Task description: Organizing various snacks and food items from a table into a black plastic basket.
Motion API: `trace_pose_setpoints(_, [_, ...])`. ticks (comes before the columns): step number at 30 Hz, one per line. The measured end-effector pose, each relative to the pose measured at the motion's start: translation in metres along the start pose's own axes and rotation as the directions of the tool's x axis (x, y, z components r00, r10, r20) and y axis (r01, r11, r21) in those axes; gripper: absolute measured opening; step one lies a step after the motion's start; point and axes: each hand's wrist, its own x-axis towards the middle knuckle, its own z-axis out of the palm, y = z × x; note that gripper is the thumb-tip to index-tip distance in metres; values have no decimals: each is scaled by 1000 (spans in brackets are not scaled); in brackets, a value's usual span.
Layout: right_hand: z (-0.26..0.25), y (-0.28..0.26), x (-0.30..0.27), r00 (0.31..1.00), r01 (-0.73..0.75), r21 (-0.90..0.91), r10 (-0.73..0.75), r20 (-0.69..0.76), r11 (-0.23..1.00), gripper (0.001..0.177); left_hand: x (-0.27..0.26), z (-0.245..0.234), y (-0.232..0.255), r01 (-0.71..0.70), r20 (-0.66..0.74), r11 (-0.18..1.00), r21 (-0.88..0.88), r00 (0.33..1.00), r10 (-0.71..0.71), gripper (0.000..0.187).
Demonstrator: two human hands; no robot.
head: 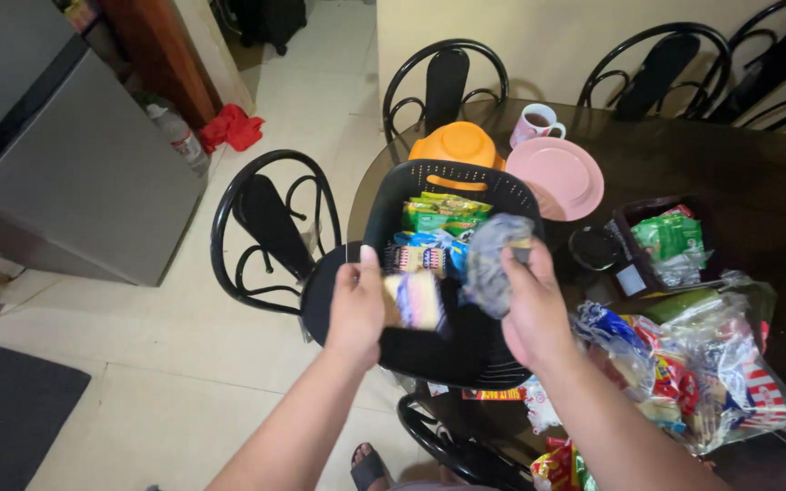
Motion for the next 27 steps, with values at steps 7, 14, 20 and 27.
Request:
trace_pose_setpoints(7, [3,11,-29,909,414,-577,-291,298,704,38,-61,37,44,371,398,920,-122,868,-297,29])
trace_pose_setpoints(14, [7,17,-51,712,660,-746,-393,582,90,25,-57,40,15,482,501,730,-484,837,-220,42])
trace_pose_setpoints(20, [-15,24,-29,659,685,-727,-380,649,-54,18,-62,41,16,448,485,753,-482,852,-197,36])
trace_pose_setpoints(27, [-34,24,11,919,-395,375,362,157,839,39,-68,55,18,380,419,711,-592,898,-131,25])
